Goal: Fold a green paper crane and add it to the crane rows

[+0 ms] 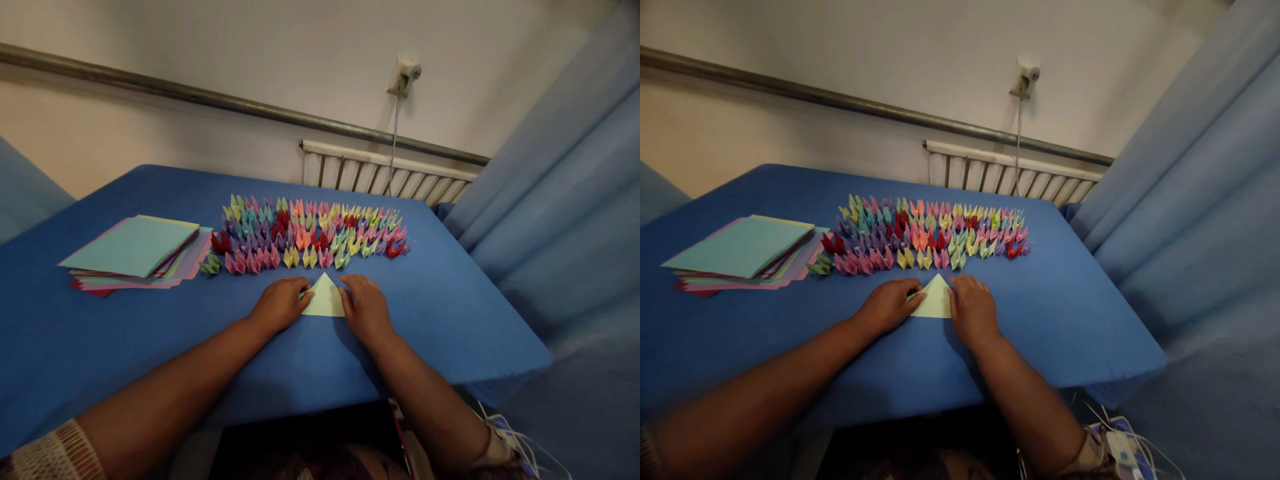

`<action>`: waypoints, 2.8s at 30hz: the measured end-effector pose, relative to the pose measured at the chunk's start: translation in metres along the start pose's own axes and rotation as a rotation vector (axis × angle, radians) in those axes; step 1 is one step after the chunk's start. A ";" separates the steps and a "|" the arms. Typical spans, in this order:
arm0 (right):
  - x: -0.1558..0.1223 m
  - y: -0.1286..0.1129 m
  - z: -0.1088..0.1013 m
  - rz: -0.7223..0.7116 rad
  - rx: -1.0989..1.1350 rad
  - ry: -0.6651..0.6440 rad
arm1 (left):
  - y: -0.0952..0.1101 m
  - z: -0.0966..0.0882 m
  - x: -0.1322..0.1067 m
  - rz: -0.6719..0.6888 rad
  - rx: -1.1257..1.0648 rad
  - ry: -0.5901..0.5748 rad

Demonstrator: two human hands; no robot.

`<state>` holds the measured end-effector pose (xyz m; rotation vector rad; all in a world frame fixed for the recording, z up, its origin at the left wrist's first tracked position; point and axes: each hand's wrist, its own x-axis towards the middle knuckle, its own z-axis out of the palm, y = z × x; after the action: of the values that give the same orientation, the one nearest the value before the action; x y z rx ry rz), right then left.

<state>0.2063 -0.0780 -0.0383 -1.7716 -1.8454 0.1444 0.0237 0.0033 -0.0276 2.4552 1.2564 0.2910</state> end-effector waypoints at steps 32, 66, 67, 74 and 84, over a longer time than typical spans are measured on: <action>-0.033 -0.032 0.017 -0.052 -0.093 -0.376 | -0.007 0.002 -0.001 0.008 0.057 0.041; -0.038 -0.025 0.014 -0.108 -0.126 -0.429 | 0.040 0.017 -0.037 0.312 0.073 -0.130; -0.039 -0.025 0.014 -0.110 -0.125 -0.426 | 0.039 0.019 -0.033 0.309 0.081 -0.172; -0.053 -0.006 0.002 0.022 -0.208 -0.360 | 0.005 0.031 -0.035 0.290 0.220 -0.091; -0.058 0.027 -0.010 0.254 -0.244 -0.215 | 0.005 0.028 -0.029 0.155 0.113 0.052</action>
<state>0.2326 -0.1328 -0.0607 -2.2349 -1.8394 0.2221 0.0200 -0.0291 -0.0518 2.6637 1.1328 0.3352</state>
